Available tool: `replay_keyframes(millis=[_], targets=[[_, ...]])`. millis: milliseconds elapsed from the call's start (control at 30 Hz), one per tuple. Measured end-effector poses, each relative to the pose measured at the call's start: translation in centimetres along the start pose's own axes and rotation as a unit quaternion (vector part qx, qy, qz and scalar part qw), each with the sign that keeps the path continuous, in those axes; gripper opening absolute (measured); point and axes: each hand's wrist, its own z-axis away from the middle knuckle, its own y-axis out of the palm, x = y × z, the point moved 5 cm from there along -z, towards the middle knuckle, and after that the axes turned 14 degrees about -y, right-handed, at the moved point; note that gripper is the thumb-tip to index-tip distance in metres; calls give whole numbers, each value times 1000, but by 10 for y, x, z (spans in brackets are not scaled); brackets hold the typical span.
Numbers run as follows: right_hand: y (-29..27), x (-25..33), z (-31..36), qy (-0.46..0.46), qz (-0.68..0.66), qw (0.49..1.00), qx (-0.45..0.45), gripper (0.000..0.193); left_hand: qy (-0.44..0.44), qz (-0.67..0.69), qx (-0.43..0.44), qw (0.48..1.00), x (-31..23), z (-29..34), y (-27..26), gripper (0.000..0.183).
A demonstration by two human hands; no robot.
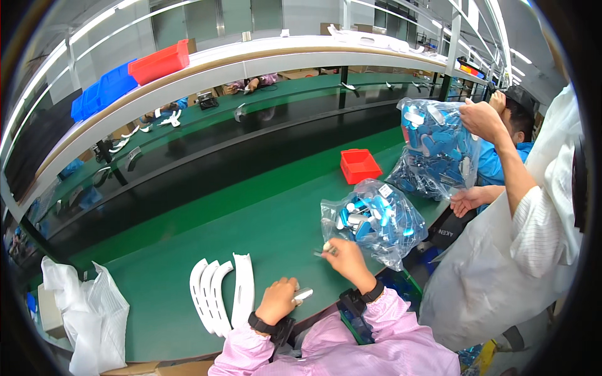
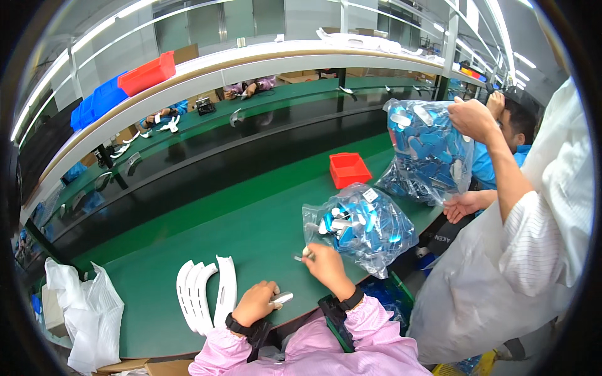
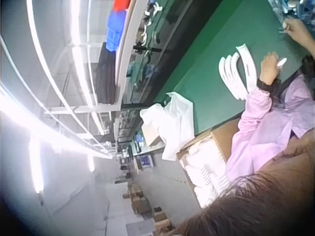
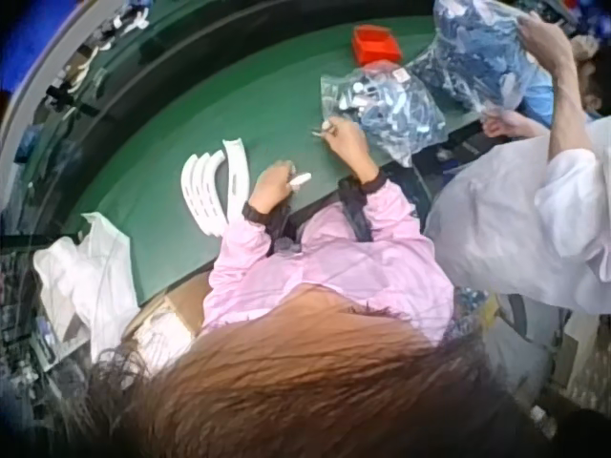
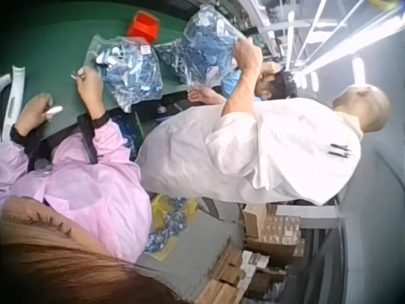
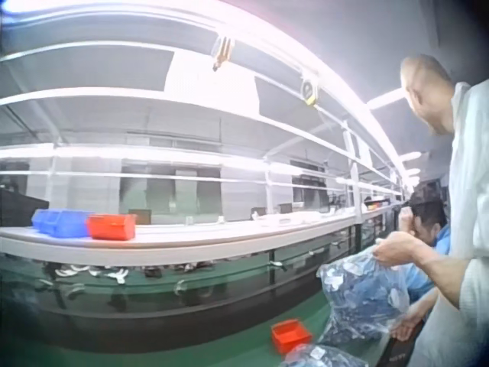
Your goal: Sorting, organizing, and packaging various plastic components into bags on an industrial assembly line.
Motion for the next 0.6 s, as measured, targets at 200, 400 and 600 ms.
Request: replay_keyframes(millis=[200,400,600], targets=[[-63,-24,-19,5,210,962,-175,17,18,82,6,996,-29,-19,-4,19],[-65,-11,4,16,82,991,-102,29,135,210,-130,960,-96,-96,-14,18],[-88,-7,24,0,132,964,-229,22,197,201,-326,902,-110,-136,-30,28]])
